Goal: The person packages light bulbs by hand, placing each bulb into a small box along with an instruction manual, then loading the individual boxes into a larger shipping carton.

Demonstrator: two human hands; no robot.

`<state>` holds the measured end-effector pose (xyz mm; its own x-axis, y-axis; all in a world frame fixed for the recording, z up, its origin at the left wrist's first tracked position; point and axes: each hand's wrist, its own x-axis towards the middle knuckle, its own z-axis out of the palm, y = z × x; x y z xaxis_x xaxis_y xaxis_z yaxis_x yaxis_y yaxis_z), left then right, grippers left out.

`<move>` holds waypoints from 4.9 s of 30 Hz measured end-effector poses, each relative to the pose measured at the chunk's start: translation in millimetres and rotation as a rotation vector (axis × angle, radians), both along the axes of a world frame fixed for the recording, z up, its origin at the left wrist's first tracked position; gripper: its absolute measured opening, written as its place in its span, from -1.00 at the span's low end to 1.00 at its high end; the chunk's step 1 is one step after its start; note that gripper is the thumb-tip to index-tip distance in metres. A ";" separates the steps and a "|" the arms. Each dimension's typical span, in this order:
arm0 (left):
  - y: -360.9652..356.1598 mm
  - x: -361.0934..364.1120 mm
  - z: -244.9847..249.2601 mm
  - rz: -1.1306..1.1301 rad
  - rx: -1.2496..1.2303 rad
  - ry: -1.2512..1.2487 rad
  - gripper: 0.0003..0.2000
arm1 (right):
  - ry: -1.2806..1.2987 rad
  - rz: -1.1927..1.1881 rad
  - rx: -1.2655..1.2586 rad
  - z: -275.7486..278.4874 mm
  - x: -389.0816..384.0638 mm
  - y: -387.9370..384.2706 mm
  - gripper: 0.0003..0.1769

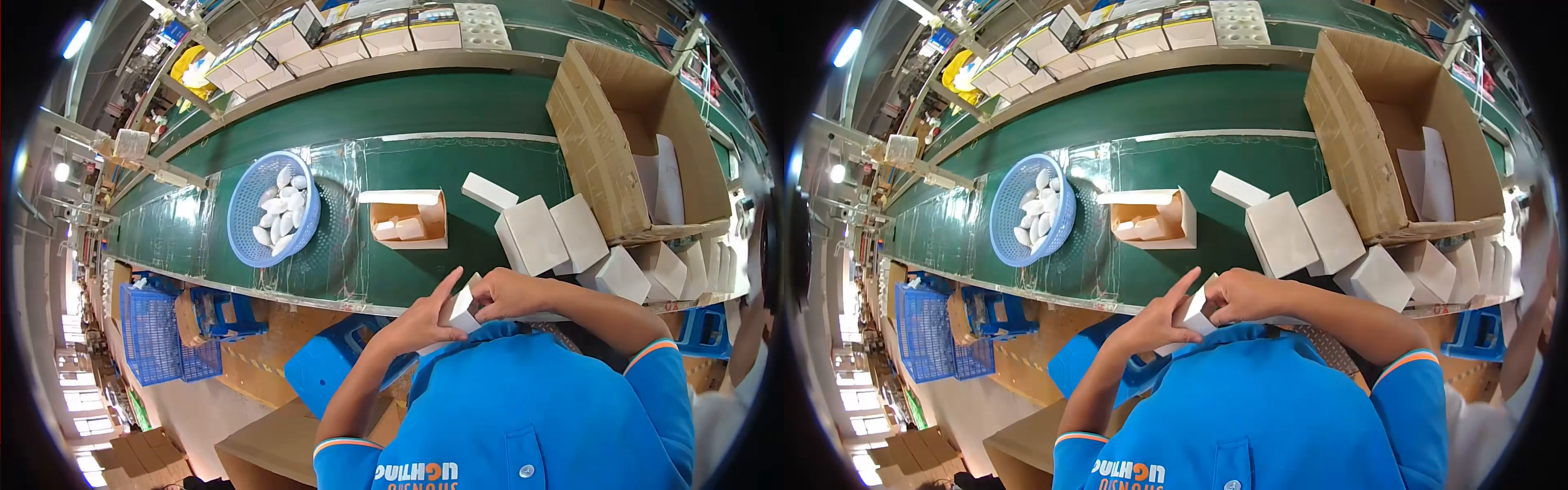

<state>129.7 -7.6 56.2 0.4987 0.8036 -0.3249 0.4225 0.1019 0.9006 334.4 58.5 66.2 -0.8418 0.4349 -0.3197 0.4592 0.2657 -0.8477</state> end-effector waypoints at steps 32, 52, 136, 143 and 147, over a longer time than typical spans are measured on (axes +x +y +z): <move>-158.9 -30.8 -23.8 0.770 -0.024 -0.003 -0.09 | 0.021 0.465 -0.378 -57.5 -126.7 -50.3 -0.91; -191.6 -12.6 -40.6 0.983 0.092 -0.107 -0.09 | 0.140 0.730 0.000 -30.3 -140.8 -59.8 -0.89; -45.2 -225.5 -19.3 0.230 -0.346 -0.318 -0.27 | -0.064 -0.194 -0.251 35.8 -201.3 29.0 -0.80; -52.4 -222.0 -23.9 0.460 -0.250 -0.510 -0.35 | 0.230 -0.017 0.150 26.5 -224.9 22.4 -0.74; -47.6 -223.8 -34.8 0.393 -0.219 -0.433 -0.35 | 0.324 -0.044 0.264 -19.5 -224.0 6.2 -0.57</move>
<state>-94.1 -55.2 21.4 0.3029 0.8914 -0.3370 -0.0832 0.3770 0.9225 110.4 64.7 46.7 -0.8594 0.5041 0.0852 0.1961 0.4790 -0.8556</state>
